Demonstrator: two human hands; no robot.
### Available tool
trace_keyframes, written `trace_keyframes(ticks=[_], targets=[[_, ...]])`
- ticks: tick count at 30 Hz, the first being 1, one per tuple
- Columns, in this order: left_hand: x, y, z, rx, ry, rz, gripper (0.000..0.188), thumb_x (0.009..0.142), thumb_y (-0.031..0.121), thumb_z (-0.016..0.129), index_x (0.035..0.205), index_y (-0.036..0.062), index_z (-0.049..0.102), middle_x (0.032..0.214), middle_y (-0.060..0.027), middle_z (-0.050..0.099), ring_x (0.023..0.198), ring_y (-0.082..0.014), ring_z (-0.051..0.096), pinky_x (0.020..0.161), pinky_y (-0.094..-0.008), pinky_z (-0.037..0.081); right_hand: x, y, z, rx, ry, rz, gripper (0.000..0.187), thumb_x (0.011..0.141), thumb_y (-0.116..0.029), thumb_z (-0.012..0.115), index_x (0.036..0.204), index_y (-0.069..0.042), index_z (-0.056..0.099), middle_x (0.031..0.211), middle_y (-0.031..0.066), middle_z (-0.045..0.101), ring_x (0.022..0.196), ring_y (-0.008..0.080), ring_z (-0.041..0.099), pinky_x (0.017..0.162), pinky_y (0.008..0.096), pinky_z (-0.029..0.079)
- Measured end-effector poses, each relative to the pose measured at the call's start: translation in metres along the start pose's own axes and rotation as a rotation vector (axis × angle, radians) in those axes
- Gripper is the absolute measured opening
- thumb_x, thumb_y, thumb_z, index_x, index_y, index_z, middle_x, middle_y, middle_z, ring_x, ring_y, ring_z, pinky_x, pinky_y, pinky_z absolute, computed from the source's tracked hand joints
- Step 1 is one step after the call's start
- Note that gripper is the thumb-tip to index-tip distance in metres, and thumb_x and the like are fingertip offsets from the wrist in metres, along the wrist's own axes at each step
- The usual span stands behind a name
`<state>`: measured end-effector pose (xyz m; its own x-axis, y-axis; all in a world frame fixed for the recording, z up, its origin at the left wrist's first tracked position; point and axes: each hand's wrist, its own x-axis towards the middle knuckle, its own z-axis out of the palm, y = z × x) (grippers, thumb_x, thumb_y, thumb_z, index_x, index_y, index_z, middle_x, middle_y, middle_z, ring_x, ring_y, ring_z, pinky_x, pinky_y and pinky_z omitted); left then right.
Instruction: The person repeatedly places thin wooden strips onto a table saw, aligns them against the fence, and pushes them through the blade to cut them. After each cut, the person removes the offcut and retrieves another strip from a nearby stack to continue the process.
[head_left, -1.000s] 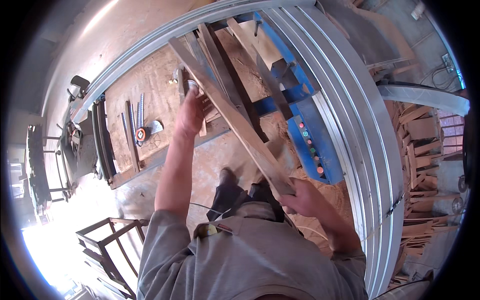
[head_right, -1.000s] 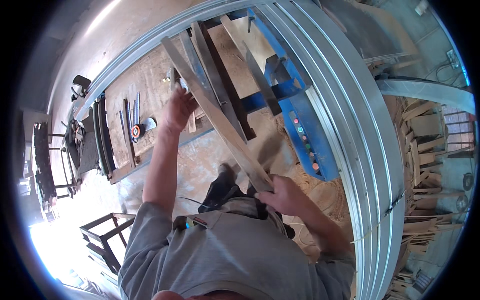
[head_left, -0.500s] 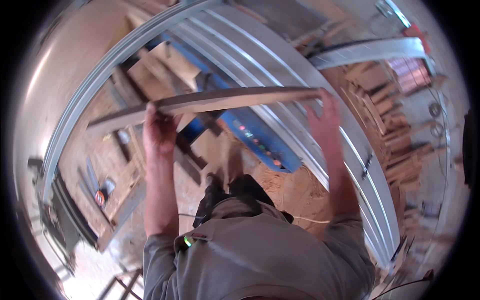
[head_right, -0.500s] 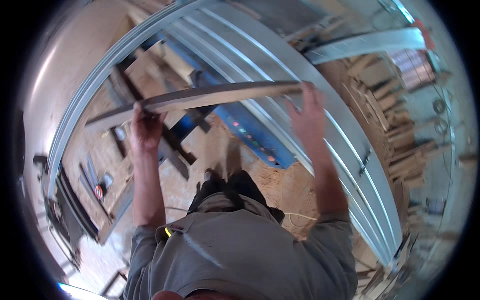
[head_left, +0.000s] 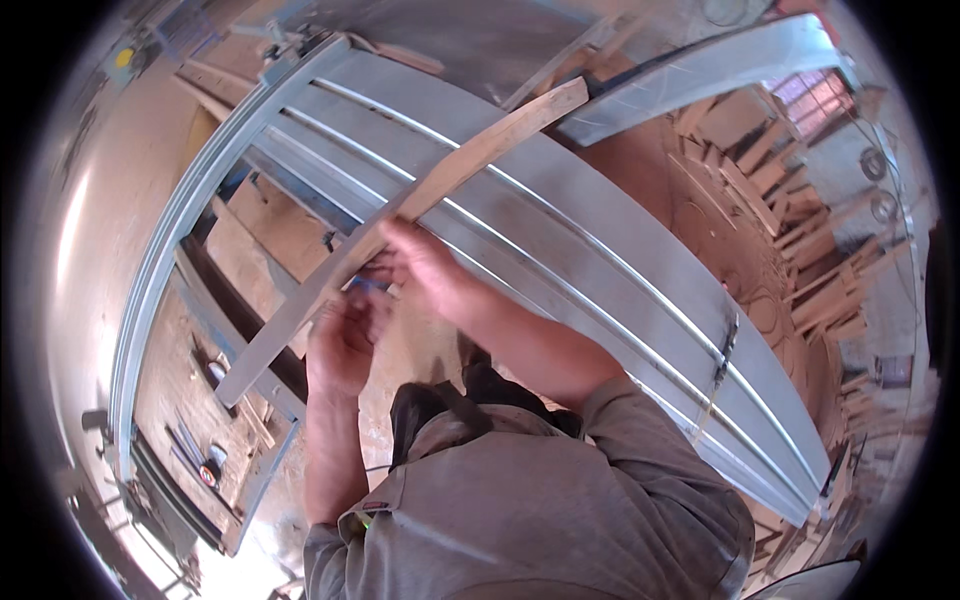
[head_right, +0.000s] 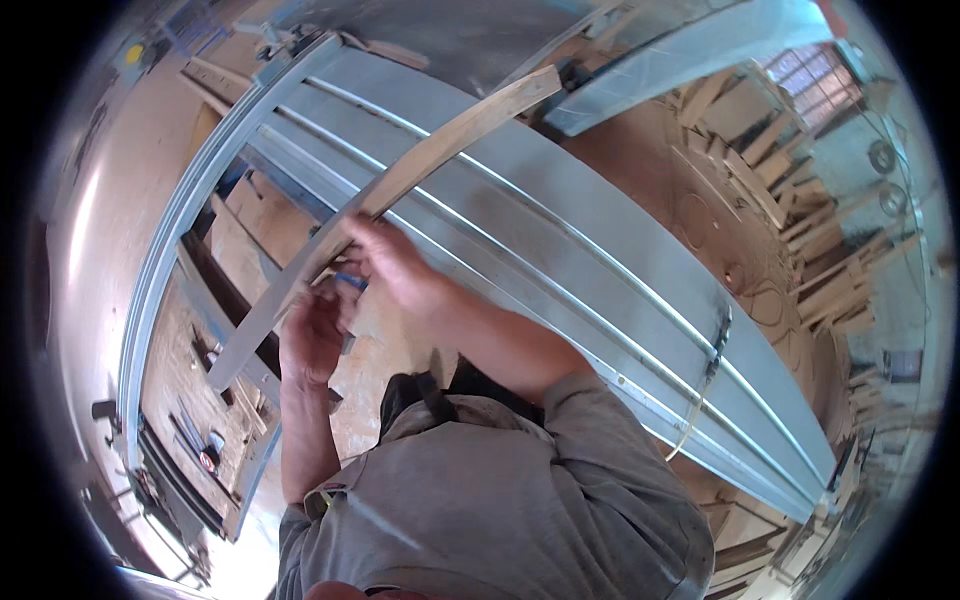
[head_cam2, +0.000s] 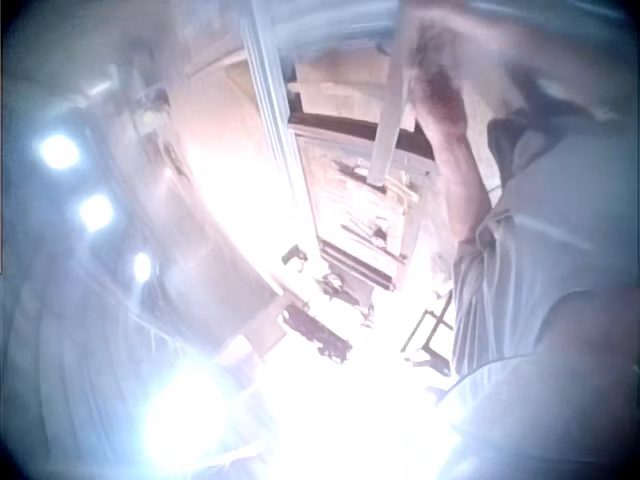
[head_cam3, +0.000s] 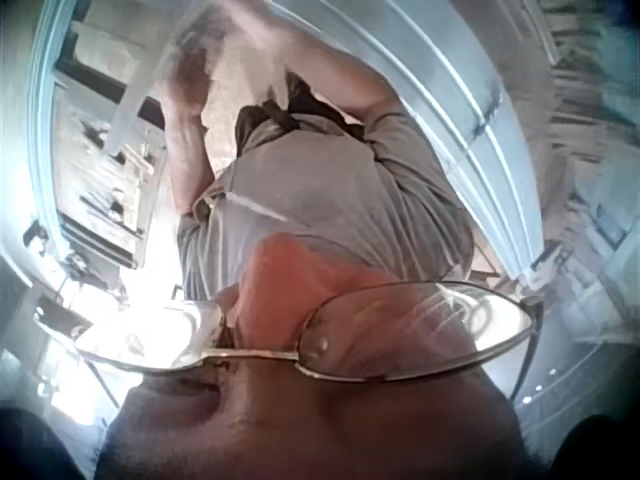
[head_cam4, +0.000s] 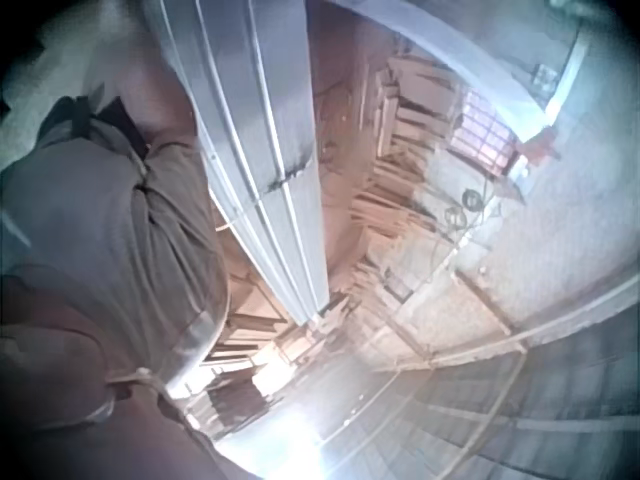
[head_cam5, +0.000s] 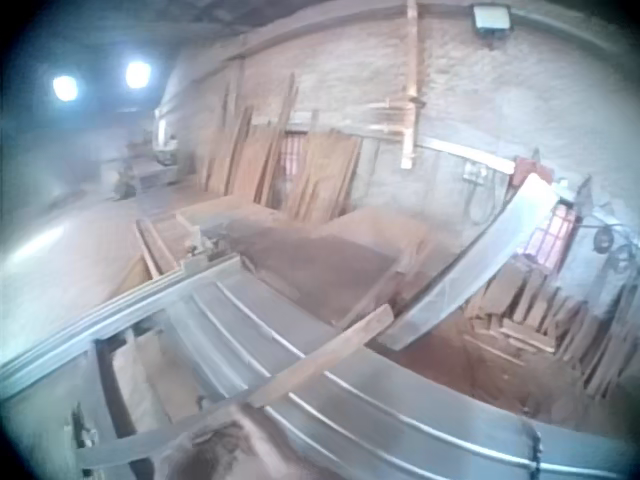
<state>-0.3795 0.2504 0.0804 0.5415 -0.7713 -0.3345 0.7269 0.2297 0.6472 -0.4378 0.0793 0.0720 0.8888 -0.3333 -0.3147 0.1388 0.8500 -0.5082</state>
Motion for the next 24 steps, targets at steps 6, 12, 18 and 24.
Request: trace_keyframes(ticks=[6,12,18,24], targets=[[-0.051,0.024,0.054,1.644,0.141,0.754,0.048,0.08,0.011,0.077,0.122,-0.0051,0.06,0.11,-0.0202,0.067,0.099,-0.0347,0.066,0.087,-0.0399,0.053,0.041,-0.057,-0.043,-0.106,0.066,-0.059,0.048,0.099,-0.045,0.058,0.125,-0.006,0.051,0.111,0.0147,0.065,0.101,0.0273,0.067,0.083,0.0453,0.059],[-0.037,0.079,-0.006,1.874,0.679,0.514,0.089,0.073,0.018,0.083,0.147,-0.0019,0.038,0.138,-0.025,0.05,0.127,-0.041,0.048,0.107,-0.047,0.04,0.071,-0.092,-0.055,-0.151,0.206,-0.08,0.071,0.089,-0.049,0.072,0.135,-0.003,0.043,0.129,0.0174,0.051,0.12,0.0319,0.053,0.095,0.0494,0.052],[-0.008,0.077,-0.087,0.679,0.315,0.393,0.066,0.082,0.011,0.083,0.138,0.0003,0.051,0.114,-0.0062,0.067,0.101,-0.0127,0.062,0.09,-0.0276,0.05,0.103,-0.111,-0.056,-0.224,0.269,-0.107,0.077,0.091,-0.052,0.069,0.138,0.0,0.038,0.131,0.0196,0.048,0.121,0.0293,0.052,0.098,0.0476,0.052],[0.022,0.089,-0.093,0.615,0.301,0.251,0.06,0.087,0.025,0.079,0.134,-0.0036,0.054,0.108,-0.0075,0.067,0.094,-0.0135,0.065,0.086,-0.0272,0.053,0.146,-0.115,-0.066,-0.197,0.339,-0.029,0.067,0.092,-0.047,0.069,0.133,-0.001,0.044,0.13,0.0195,0.05,0.125,0.0288,0.05,0.105,0.0459,0.048]])
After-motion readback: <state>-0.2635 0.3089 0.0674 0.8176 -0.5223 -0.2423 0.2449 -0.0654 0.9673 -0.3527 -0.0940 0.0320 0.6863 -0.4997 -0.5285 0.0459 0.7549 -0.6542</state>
